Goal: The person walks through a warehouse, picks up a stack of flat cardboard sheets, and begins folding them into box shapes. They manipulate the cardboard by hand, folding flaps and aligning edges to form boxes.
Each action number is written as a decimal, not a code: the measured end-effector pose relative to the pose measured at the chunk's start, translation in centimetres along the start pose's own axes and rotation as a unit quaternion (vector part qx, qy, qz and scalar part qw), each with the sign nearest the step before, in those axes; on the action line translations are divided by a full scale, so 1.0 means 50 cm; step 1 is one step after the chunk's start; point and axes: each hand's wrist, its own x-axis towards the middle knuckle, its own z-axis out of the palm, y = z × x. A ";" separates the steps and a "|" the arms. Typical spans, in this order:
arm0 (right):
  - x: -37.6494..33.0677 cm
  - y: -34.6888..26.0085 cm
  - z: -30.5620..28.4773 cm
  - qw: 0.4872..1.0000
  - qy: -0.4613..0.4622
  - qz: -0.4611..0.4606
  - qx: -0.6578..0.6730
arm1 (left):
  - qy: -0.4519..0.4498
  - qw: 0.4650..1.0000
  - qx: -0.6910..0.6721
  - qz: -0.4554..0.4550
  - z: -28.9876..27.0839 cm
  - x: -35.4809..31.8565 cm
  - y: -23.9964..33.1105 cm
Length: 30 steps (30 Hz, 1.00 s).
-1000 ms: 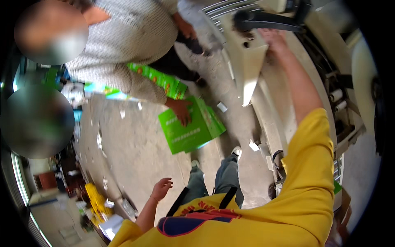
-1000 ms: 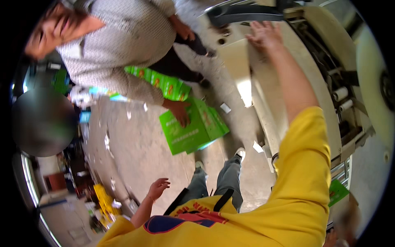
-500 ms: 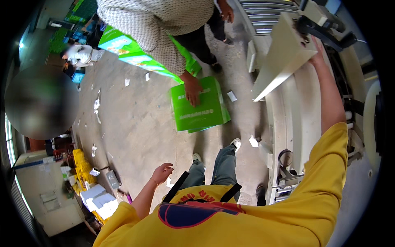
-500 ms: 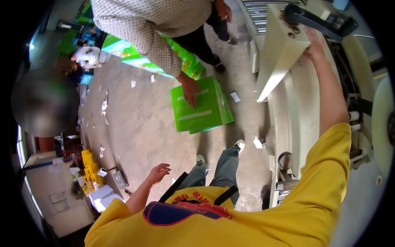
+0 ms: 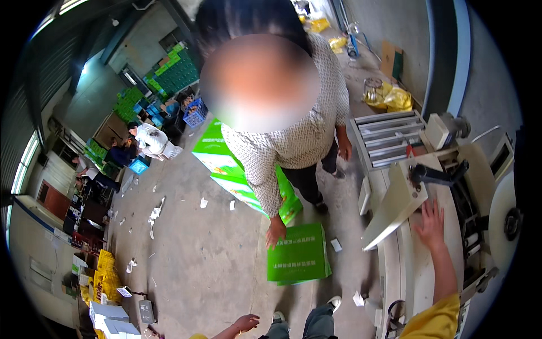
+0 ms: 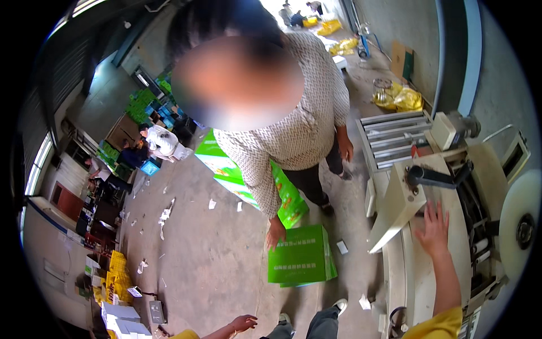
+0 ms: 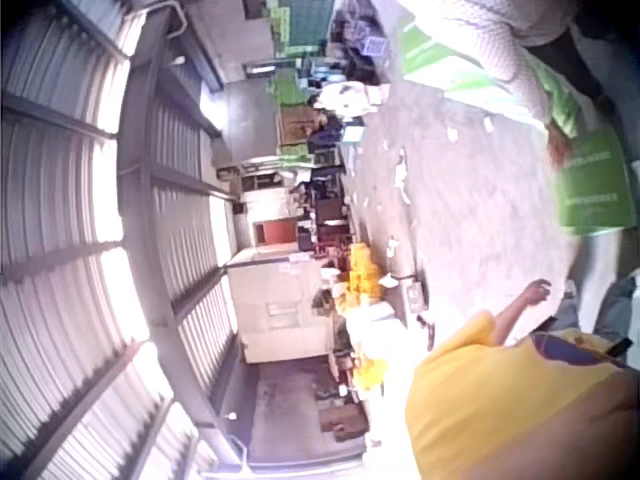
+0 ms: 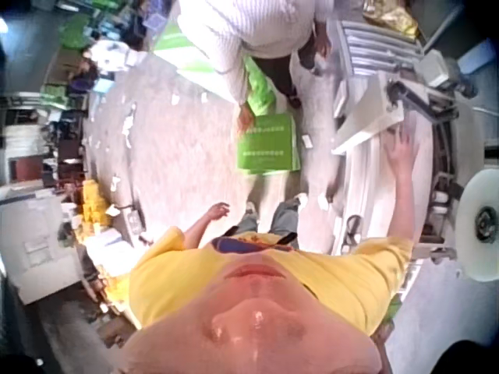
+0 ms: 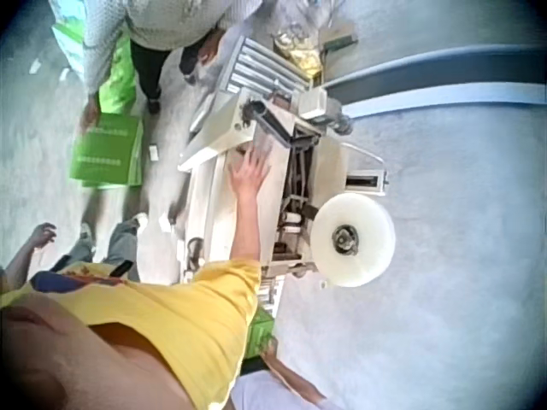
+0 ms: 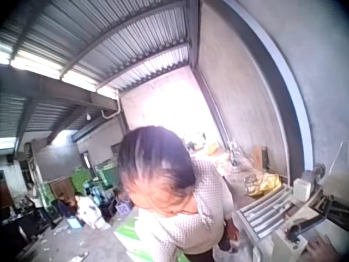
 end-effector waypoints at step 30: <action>-0.816 -0.689 0.069 0.687 0.220 0.643 0.258 | -0.095 0.826 0.424 0.360 -0.300 0.456 0.396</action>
